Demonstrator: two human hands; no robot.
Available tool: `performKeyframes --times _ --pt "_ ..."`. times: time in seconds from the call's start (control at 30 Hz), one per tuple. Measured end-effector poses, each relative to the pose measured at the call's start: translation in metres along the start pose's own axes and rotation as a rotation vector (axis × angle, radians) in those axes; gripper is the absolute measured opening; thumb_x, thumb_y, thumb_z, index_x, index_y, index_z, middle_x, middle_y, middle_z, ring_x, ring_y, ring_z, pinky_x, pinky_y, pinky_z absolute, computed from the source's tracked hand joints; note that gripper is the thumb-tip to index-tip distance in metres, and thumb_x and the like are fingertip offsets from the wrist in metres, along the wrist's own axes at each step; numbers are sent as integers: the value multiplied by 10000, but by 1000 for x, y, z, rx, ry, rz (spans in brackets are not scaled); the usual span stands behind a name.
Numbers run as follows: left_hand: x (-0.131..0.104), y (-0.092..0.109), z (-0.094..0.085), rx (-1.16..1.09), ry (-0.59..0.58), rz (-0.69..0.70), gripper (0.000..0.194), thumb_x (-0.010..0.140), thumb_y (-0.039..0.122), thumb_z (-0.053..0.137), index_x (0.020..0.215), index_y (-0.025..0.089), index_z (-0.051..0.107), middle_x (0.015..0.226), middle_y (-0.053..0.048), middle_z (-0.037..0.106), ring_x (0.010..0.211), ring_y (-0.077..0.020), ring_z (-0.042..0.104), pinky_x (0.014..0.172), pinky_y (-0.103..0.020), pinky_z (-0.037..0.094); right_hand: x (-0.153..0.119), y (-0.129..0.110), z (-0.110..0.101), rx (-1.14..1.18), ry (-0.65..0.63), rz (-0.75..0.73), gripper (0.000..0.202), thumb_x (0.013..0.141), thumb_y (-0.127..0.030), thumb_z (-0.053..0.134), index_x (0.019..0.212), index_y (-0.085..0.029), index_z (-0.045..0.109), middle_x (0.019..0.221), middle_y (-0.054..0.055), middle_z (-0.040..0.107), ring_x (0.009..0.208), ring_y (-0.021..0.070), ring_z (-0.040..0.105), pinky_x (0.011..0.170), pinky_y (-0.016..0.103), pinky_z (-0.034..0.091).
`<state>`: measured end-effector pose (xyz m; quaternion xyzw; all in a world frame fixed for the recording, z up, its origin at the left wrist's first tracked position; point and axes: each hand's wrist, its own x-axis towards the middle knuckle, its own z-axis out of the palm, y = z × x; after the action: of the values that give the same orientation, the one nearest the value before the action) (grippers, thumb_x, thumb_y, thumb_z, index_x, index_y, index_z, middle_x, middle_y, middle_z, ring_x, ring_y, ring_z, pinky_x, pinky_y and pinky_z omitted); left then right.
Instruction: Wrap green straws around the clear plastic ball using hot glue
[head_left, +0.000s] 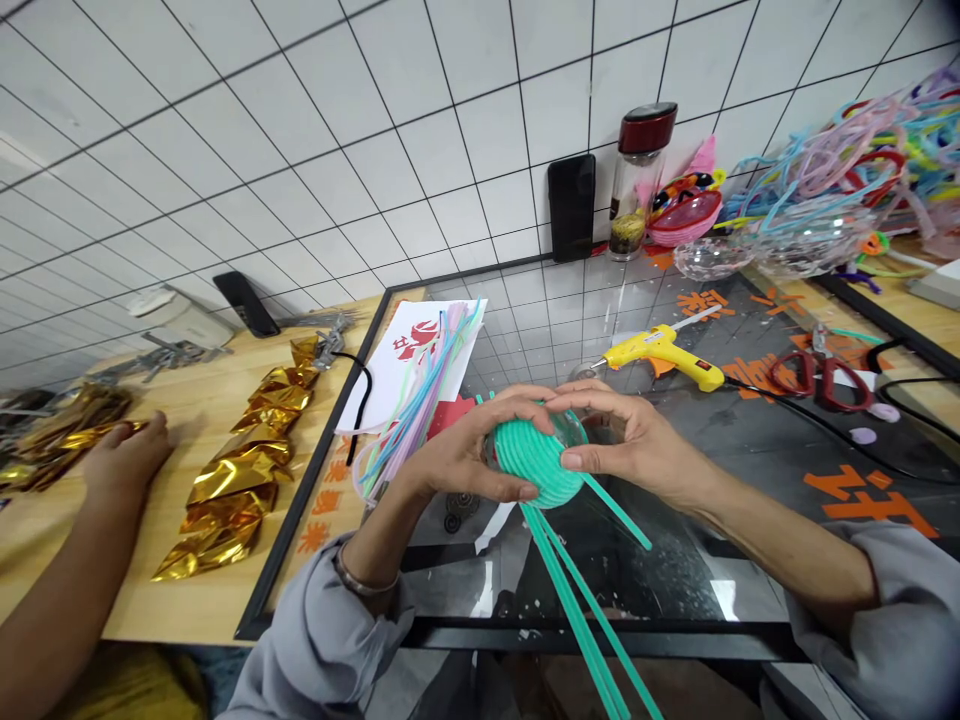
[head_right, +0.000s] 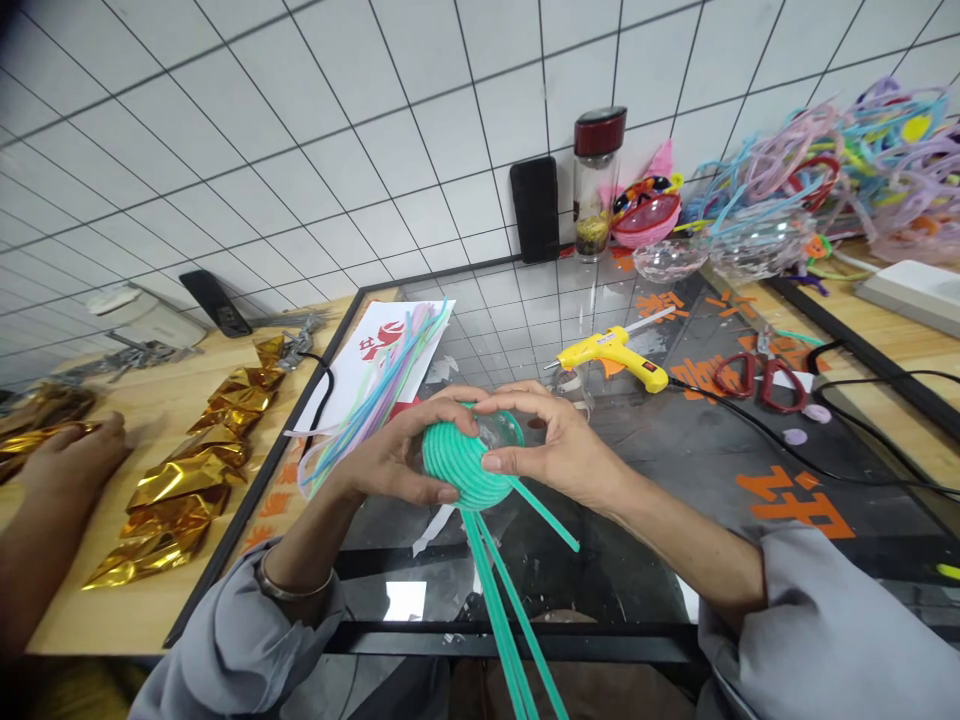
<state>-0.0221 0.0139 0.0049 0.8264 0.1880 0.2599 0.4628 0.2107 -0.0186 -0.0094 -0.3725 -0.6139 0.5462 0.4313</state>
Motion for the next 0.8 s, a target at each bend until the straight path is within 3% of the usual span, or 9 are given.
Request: performKeyframes --times 0.43,0.8 --pt "-2 -3 1 -85 9 -16 489 697 301 861 1126 246 635 1422 -115 510 1339 -320 521 1115 -507 428 -1 1 1 8 22 10 379 651 -319 873 1019 -312 783 1192 31 676 1149 253 593 995 455 442" --pt "-1 0 2 -82 19 -30 469 698 316 860 1106 238 642 1412 -119 522 1354 -326 509 1117 -509 426 -2 0 2 -3 25 5 363 696 -400 849 1041 -312 778 1210 44 676 1160 258 594 980 452 452"
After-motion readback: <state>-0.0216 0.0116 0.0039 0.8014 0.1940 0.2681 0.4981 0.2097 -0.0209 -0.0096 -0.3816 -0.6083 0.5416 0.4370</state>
